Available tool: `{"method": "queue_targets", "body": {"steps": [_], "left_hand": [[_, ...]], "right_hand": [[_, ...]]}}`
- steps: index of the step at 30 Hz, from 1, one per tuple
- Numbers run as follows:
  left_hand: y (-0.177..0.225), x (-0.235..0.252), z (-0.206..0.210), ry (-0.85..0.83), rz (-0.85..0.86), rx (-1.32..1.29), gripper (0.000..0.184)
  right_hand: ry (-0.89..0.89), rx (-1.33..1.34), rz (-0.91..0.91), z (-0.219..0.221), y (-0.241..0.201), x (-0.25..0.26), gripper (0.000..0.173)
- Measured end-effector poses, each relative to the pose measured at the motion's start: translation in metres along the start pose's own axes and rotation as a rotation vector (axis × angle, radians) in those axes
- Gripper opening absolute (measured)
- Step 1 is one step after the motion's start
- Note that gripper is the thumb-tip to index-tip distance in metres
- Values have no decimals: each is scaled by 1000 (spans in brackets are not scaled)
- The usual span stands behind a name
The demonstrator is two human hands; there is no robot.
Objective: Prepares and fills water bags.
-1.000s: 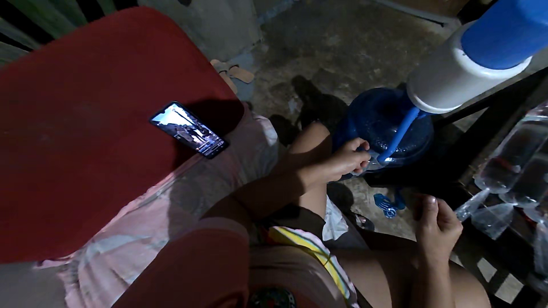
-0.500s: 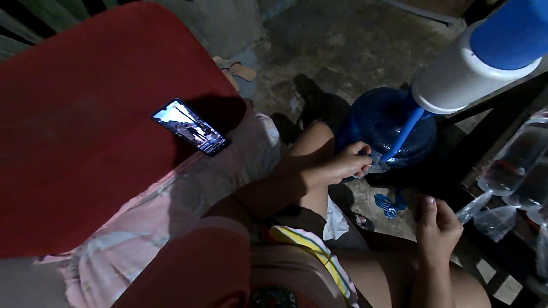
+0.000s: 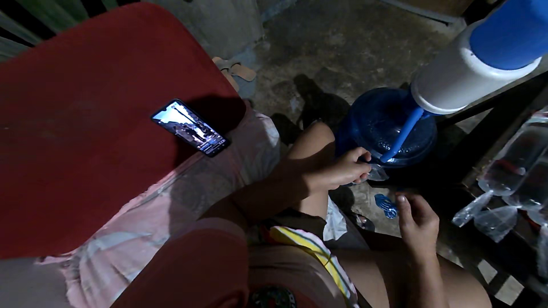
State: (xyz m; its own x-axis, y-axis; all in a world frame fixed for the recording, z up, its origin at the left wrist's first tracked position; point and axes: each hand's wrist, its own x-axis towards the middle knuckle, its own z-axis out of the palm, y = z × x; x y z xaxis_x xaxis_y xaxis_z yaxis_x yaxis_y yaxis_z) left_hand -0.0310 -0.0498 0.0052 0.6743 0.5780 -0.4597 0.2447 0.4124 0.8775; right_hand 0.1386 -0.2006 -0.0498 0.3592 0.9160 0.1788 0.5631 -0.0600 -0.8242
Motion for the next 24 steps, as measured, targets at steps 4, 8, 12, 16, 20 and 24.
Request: {"method": "queue_targets", "body": {"steps": [4,8,12,16,20,24], "left_hand": [[-3,-3,-1,-23,4,38,22],[-9,-8,1,-85,7,103,22],[-5,-21,5,-170,-17,163,25],[0,-30,10,-242,43,256,26],[4,-39,14,-278,76,287,27],[-23,-56,-7,-157,421,336,25]], "right_hand": [[-75,-58,26,1,0,-1,43],[-162,-91,24,8,2,0,60],[-205,-105,-34,24,-4,-1,78],[-208,-68,-137,36,-11,-6,51],[-129,-115,-289,40,-19,-12,31],[-80,-154,-333,38,-17,-20,43]]}}
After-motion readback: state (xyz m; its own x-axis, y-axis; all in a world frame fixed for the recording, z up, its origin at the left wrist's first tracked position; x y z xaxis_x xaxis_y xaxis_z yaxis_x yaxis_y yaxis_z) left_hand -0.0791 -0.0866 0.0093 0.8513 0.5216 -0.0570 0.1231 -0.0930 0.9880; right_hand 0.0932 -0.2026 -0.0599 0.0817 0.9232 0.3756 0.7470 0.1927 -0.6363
